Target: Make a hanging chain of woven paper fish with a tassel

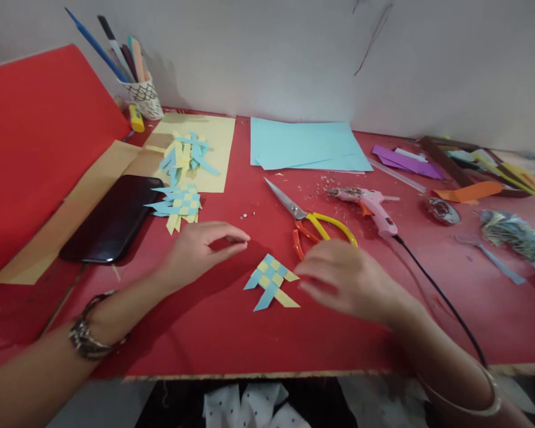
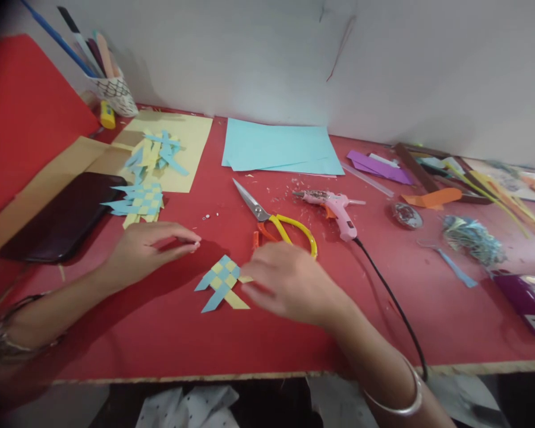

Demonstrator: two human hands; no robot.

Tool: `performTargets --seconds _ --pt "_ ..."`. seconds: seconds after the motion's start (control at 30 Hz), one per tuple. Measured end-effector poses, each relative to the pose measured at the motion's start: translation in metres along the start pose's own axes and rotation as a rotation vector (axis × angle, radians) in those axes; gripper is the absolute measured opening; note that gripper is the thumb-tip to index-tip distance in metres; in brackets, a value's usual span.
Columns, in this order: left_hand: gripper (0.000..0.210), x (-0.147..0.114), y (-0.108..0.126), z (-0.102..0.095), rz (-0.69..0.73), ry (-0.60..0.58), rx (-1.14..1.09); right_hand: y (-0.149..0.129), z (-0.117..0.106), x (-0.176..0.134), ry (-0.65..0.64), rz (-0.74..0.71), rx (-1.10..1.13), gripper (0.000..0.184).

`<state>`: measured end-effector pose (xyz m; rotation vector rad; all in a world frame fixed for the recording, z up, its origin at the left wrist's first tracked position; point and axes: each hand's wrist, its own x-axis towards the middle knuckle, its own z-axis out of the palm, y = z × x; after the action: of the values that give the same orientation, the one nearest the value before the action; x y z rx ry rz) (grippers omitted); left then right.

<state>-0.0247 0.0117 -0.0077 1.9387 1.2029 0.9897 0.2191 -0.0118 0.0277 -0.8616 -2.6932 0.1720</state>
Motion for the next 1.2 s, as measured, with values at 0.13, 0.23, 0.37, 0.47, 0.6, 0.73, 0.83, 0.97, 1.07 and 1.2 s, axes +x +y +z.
performTargets --seconds 0.13,0.23,0.37,0.47,0.6,0.73,0.83,0.97,1.07,1.2 --pt "0.012 -0.003 0.004 0.007 0.103 -0.177 0.129 -0.019 0.016 0.006 -0.256 -0.007 -0.013 0.019" --pt "0.015 -0.003 0.004 0.010 0.138 -0.242 0.155 -0.019 0.019 0.005 -0.290 0.004 0.005 0.022" --pt "0.016 -0.002 0.002 0.012 0.132 -0.271 0.187 -0.016 0.017 0.005 -0.318 0.000 0.052 0.025" --pt "0.016 -0.002 0.000 0.013 0.166 -0.282 0.205 -0.016 0.017 0.005 -0.319 0.004 0.082 0.026" --pt "0.019 -0.002 -0.001 0.014 0.261 -0.304 0.246 -0.015 0.017 0.005 -0.319 -0.004 0.101 0.027" --pt "0.024 -0.001 -0.001 0.017 0.330 -0.323 0.293 -0.014 0.018 0.004 -0.293 -0.014 0.103 0.025" --pt "0.025 -0.001 -0.001 0.018 0.358 -0.326 0.307 -0.014 0.019 0.004 -0.296 -0.014 0.107 0.025" --pt "0.019 -0.001 -0.001 0.018 0.287 -0.336 0.284 -0.015 0.018 0.004 -0.306 -0.012 0.104 0.026" --pt "0.012 0.000 0.000 0.018 0.186 -0.355 0.230 -0.015 0.018 0.004 -0.302 -0.019 0.095 0.027" --pt "0.011 -0.002 0.000 0.018 0.136 -0.381 0.206 -0.014 0.020 0.004 -0.233 0.003 0.101 0.028"
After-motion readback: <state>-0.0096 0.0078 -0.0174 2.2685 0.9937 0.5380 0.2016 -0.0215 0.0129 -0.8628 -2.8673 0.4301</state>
